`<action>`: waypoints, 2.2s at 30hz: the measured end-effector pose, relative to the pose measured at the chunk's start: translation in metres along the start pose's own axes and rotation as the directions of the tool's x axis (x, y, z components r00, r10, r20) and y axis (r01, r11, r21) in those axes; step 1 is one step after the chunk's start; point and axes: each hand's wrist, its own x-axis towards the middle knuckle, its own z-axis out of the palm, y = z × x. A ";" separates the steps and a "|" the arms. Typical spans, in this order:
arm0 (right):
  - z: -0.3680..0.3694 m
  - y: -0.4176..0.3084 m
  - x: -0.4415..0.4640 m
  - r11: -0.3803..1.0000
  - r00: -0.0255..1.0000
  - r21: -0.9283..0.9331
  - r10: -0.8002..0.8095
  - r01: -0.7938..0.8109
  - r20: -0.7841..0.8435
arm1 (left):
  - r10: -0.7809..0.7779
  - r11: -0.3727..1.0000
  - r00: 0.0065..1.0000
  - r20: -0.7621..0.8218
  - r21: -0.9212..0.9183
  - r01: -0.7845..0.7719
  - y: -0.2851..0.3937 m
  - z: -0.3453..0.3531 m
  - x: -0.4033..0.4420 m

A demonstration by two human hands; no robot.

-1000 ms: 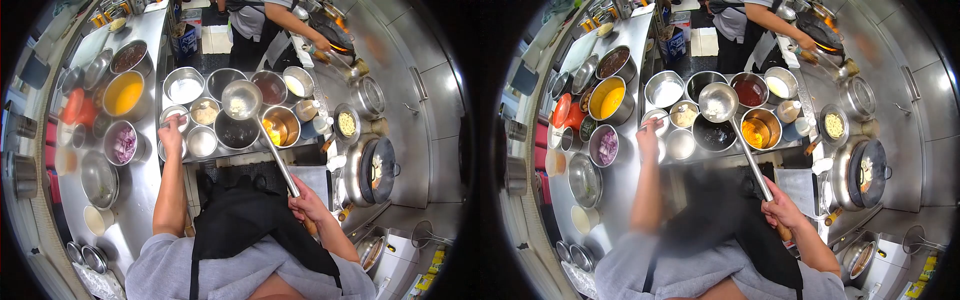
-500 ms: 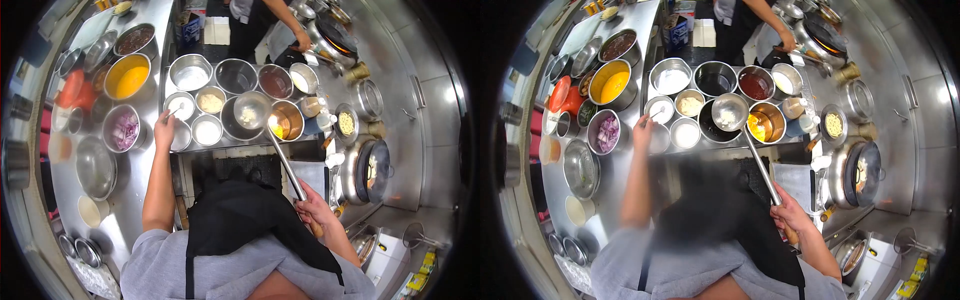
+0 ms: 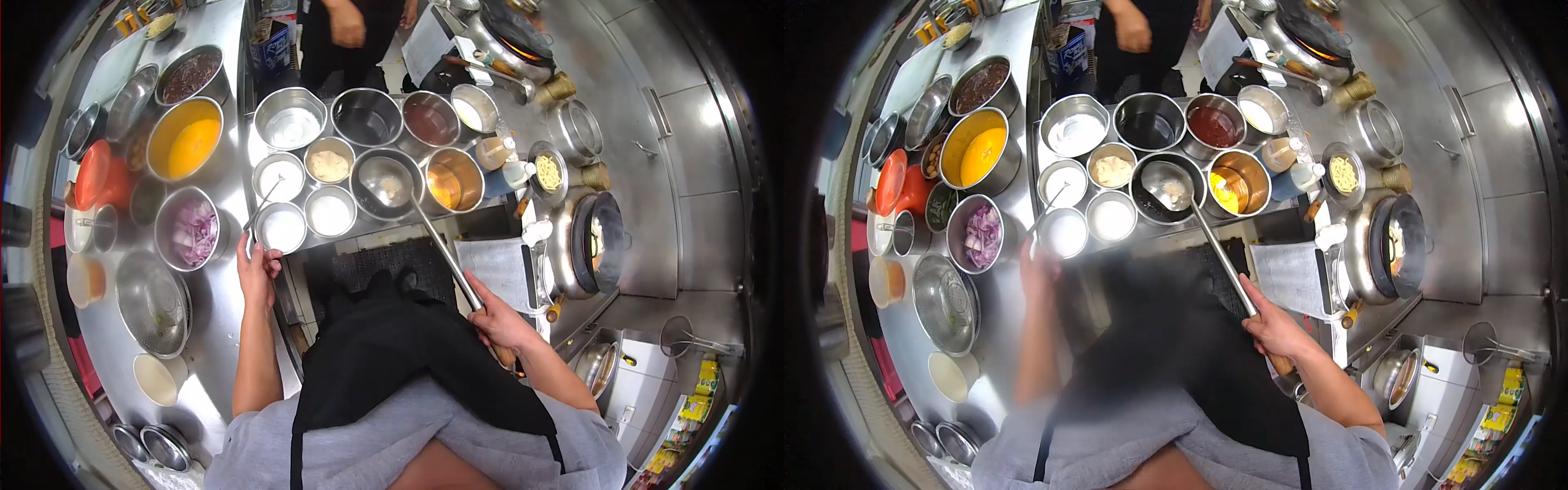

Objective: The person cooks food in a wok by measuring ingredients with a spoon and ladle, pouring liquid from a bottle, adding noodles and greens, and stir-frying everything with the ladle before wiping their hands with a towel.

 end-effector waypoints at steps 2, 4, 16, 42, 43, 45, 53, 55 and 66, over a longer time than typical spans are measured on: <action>0.002 -0.002 -0.004 1.000 1.000 -0.020 -0.014 0.015 0.022 | 0.034 0.999 0.999 -0.001 0.016 -0.034 0.001 0.001 -0.005; -0.004 0.005 -0.004 0.999 0.998 0.031 -0.017 0.015 0.068 | 0.088 0.996 0.996 0.010 0.022 -0.088 0.004 0.004 -0.011; -0.085 0.079 -0.013 0.875 0.908 0.455 -0.316 0.166 0.276 | 0.210 0.967 0.977 -0.018 0.152 -0.205 -0.035 0.030 -0.127; -0.026 0.120 -0.001 0.397 0.744 0.918 -0.611 -0.006 0.269 | 0.032 0.932 0.936 0.351 0.328 -0.155 -0.047 0.041 -0.152; -0.022 0.119 -0.005 0.359 0.756 0.933 -0.604 -0.022 0.251 | 0.029 0.937 0.925 0.380 0.312 -0.157 -0.055 0.042 -0.146; -0.017 0.122 0.000 0.353 0.757 0.936 -0.610 -0.004 0.233 | -0.032 0.920 0.921 0.388 0.372 -0.125 -0.061 0.065 -0.155; -0.010 0.144 0.045 0.588 0.817 0.794 -0.528 0.157 0.230 | -0.185 0.821 0.796 0.577 0.535 -0.197 -0.117 0.114 -0.185; -0.022 0.152 0.055 0.481 0.773 0.875 -0.575 0.055 0.267 | -0.157 0.806 0.800 0.580 0.543 -0.235 -0.119 0.122 -0.193; -0.126 0.209 0.056 0.320 0.477 0.929 -0.797 -0.186 0.370 | -0.282 0.462 0.924 0.257 0.881 -0.104 -0.268 0.108 -0.157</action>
